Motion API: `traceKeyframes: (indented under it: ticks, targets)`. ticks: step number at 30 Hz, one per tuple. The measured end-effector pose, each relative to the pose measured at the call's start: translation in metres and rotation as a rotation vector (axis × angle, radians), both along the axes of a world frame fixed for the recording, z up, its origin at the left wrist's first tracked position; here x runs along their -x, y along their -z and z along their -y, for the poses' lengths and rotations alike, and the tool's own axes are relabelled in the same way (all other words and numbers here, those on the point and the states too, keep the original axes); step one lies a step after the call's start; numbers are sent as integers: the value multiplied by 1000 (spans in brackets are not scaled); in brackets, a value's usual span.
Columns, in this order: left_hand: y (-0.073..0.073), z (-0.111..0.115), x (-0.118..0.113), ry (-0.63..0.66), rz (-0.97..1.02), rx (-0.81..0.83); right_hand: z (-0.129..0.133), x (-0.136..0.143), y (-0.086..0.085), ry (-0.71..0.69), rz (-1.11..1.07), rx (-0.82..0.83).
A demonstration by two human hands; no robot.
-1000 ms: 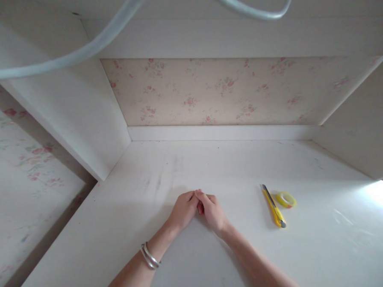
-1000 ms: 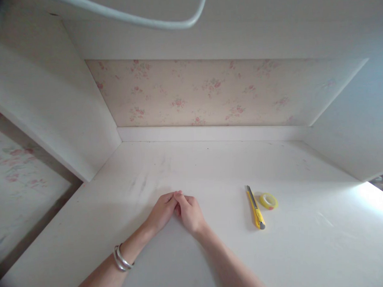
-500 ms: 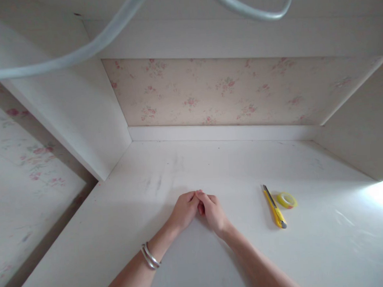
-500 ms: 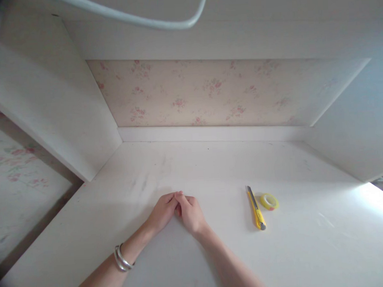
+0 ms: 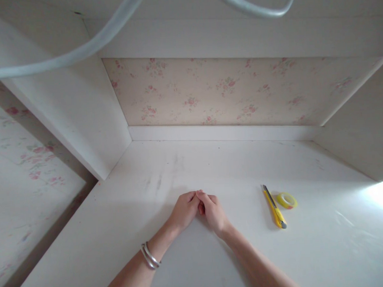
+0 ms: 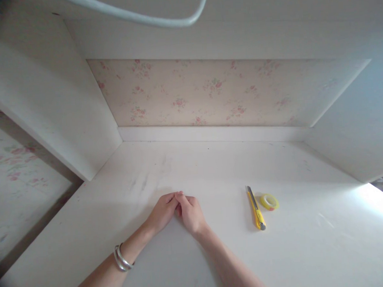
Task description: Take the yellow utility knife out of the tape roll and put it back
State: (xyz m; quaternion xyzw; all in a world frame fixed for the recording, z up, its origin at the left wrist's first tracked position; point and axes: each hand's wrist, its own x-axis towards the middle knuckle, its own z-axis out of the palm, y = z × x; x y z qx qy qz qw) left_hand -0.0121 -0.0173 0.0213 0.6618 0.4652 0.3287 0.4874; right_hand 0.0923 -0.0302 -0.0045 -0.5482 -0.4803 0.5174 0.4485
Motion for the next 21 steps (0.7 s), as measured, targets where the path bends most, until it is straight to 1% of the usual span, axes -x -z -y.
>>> traceKeyframes:
  ticks: [9, 15, 21]
  targets:
    - [1, 0, 0, -4, 26, 11, 0, 0, -2, -4, 5, 3]
    - [0, 0, 0, -3, -26, -8, 1, 0, -4, -1, 0, 17]
    - [2, 0, 0, 3, 7, -6, 0, 0, -2, -5, 2, 6]
